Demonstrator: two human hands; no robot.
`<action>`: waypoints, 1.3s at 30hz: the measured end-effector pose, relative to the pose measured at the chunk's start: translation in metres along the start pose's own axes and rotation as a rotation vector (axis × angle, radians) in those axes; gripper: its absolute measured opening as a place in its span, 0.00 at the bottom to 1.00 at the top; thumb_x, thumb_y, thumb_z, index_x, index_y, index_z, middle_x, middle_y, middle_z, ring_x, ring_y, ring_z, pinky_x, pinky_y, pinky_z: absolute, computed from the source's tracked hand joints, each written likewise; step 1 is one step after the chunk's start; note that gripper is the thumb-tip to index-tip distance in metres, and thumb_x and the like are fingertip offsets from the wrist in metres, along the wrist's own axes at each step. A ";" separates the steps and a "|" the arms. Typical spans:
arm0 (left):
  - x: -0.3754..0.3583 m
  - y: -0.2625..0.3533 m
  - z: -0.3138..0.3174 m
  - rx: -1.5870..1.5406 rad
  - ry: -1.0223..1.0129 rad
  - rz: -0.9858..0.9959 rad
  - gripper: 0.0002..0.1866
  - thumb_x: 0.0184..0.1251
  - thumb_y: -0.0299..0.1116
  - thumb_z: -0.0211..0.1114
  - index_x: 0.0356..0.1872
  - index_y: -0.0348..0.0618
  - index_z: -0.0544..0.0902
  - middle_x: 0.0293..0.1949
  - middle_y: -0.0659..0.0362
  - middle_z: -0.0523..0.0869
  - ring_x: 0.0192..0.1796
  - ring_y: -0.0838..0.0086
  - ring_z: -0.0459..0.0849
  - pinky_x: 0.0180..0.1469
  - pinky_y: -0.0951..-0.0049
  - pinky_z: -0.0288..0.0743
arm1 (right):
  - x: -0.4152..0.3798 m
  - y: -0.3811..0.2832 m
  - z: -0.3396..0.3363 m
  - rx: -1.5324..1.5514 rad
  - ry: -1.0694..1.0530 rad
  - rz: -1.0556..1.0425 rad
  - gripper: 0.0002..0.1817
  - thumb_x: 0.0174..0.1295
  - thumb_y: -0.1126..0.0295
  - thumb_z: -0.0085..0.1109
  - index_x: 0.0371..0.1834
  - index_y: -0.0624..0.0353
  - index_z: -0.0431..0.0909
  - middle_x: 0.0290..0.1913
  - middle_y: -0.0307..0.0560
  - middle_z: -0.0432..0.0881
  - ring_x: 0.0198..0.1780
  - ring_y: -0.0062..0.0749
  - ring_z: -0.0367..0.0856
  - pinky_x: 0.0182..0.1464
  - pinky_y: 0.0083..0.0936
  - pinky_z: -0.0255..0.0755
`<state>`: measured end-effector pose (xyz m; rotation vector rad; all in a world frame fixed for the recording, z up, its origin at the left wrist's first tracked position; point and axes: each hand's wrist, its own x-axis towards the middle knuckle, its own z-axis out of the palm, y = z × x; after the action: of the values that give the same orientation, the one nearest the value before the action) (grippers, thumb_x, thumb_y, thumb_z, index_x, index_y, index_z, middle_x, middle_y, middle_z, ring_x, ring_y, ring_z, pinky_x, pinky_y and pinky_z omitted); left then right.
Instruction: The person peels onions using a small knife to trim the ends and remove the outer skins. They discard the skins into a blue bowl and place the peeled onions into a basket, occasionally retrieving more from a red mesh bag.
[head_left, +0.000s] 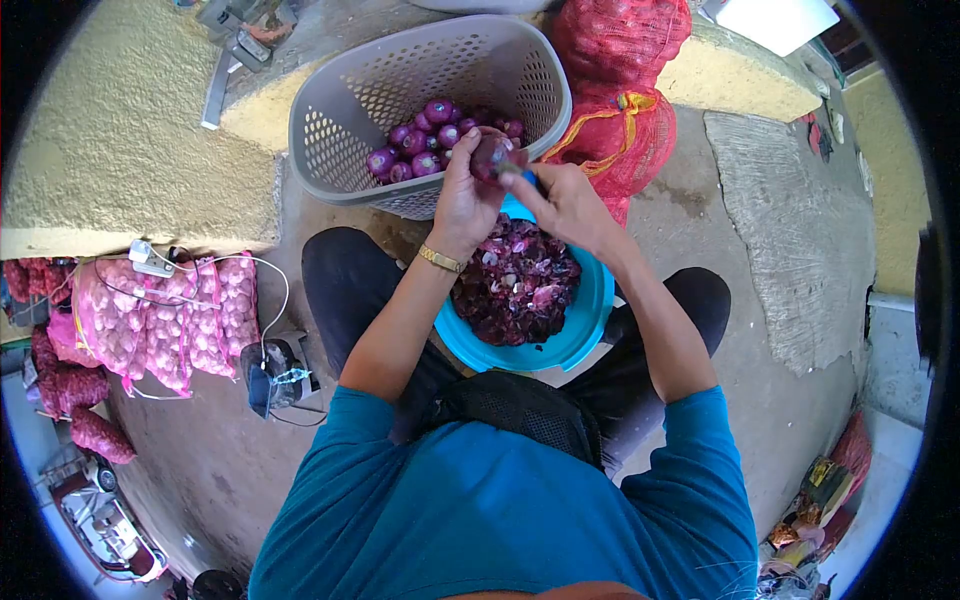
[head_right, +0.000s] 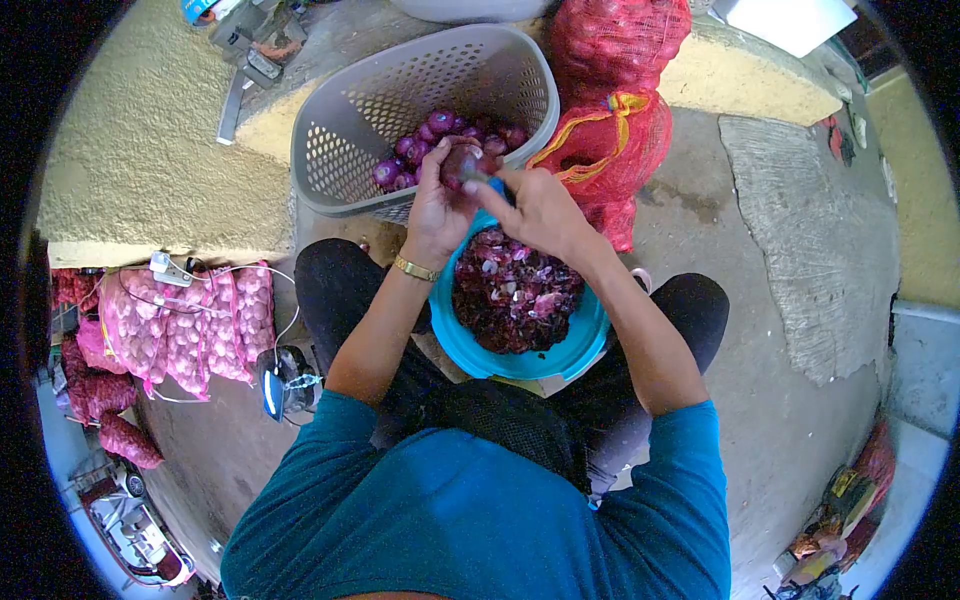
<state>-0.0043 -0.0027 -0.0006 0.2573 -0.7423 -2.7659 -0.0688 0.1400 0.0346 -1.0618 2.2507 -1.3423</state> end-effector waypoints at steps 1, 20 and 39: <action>-0.001 0.002 0.004 -0.036 0.031 0.000 0.13 0.73 0.42 0.57 0.44 0.43 0.80 0.41 0.59 0.85 0.48 0.71 0.82 0.56 0.66 0.76 | -0.003 -0.003 -0.002 -0.042 -0.056 -0.075 0.24 0.67 0.53 0.57 0.30 0.68 0.79 0.17 0.59 0.72 0.19 0.39 0.74 0.25 0.38 0.66; -0.004 0.002 0.004 0.050 -0.025 0.081 0.12 0.73 0.38 0.56 0.48 0.41 0.78 0.47 0.59 0.83 0.51 0.72 0.81 0.57 0.67 0.74 | 0.004 0.007 -0.001 -0.115 0.117 -0.005 0.26 0.66 0.46 0.55 0.32 0.64 0.78 0.20 0.63 0.76 0.25 0.58 0.79 0.28 0.46 0.69; -0.004 0.003 0.012 0.238 0.046 0.206 0.07 0.74 0.36 0.57 0.46 0.46 0.75 0.43 0.62 0.80 0.46 0.79 0.81 0.49 0.73 0.79 | 0.009 0.013 0.006 0.012 0.116 0.062 0.28 0.66 0.52 0.58 0.19 0.68 0.76 0.12 0.56 0.68 0.15 0.33 0.66 0.21 0.39 0.62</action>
<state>-0.0029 0.0017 0.0110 0.2727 -1.0263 -2.4714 -0.0767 0.1337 0.0213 -0.9245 2.3340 -1.4240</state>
